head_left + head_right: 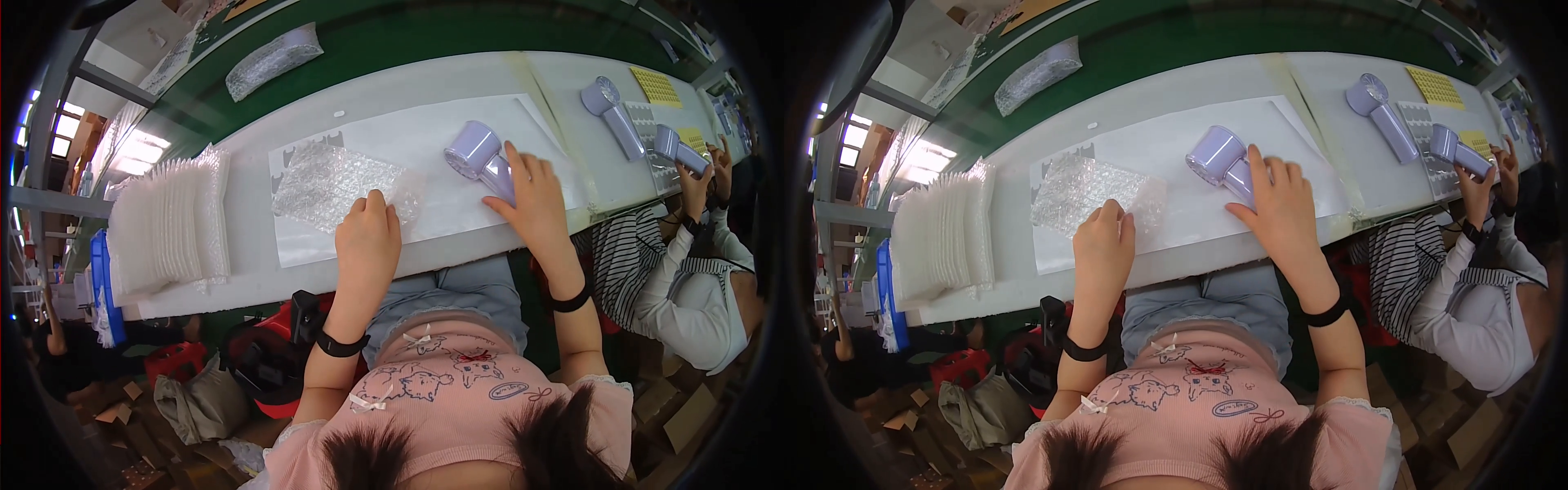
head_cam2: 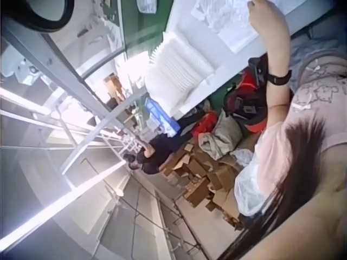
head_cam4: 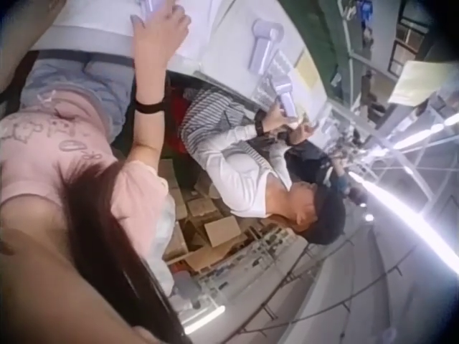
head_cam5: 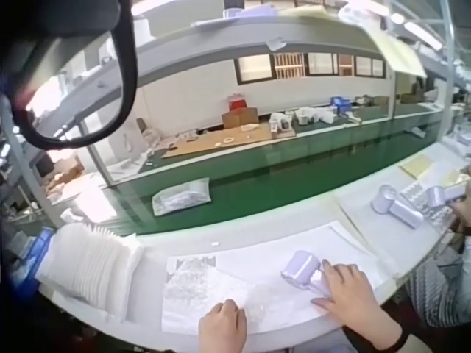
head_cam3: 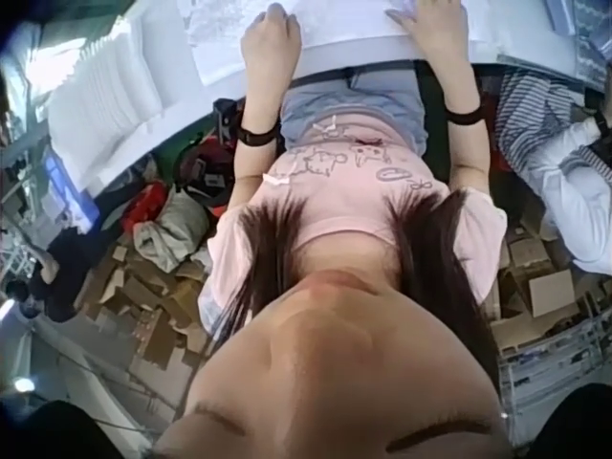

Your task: Packaging handheld fans into plastic bags and placing them into cardboard boxes on a factory assembly line.

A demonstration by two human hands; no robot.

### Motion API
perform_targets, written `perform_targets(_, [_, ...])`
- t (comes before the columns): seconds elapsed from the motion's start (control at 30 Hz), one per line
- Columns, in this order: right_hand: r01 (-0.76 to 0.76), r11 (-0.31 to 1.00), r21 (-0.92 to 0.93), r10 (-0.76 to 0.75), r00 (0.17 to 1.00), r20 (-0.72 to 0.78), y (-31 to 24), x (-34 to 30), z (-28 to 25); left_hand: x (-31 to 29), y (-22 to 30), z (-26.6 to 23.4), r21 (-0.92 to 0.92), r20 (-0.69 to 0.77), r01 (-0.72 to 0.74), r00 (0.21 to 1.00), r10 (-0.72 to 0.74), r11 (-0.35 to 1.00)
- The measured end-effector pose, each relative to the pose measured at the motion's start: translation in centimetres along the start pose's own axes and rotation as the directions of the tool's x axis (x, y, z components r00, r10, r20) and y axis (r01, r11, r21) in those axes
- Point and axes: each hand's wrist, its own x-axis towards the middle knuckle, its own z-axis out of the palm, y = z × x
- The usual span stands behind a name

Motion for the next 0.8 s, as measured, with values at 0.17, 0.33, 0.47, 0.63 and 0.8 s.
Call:
perform_targets(0.17, [-0.198, 0.935, 0.295, 0.135, 0.966, 0.22, 0.2, -1.0, 0.7, 0.4, -0.7, 0.5, -0.088, -0.034, 0.008, 0.999, -0.011, 0.996])
perform_targets(0.33, [-0.128, 0.708, 0.695, -0.056, 0.97, 0.237, -2.0, -1.3, 0.0, 0.6, -1.6, 0.4, -0.164, -0.074, -0.007, 0.997, -0.005, 0.986])
perform_targets(0.47, [-0.13, 0.707, 0.696, -0.135, 0.94, 0.313, -3.0, -1.3, 0.7, 1.1, -2.1, -0.2, -0.244, -0.026, 0.072, 0.996, -0.08, 0.967])
perform_targets(0.63, [-0.004, 0.887, 0.462, -0.182, 0.916, 0.357, -3.7, -0.9, 1.0, 1.0, -2.8, -0.4, -0.345, 0.091, 0.256, 0.967, -0.24, 0.903])
perform_targets(0.8, [0.093, 0.928, 0.361, -0.224, 0.914, 0.338, -4.2, -0.6, 0.6, -0.5, 0.0, -0.1, -0.266, -0.181, -0.086, 0.983, 0.038, 0.96])
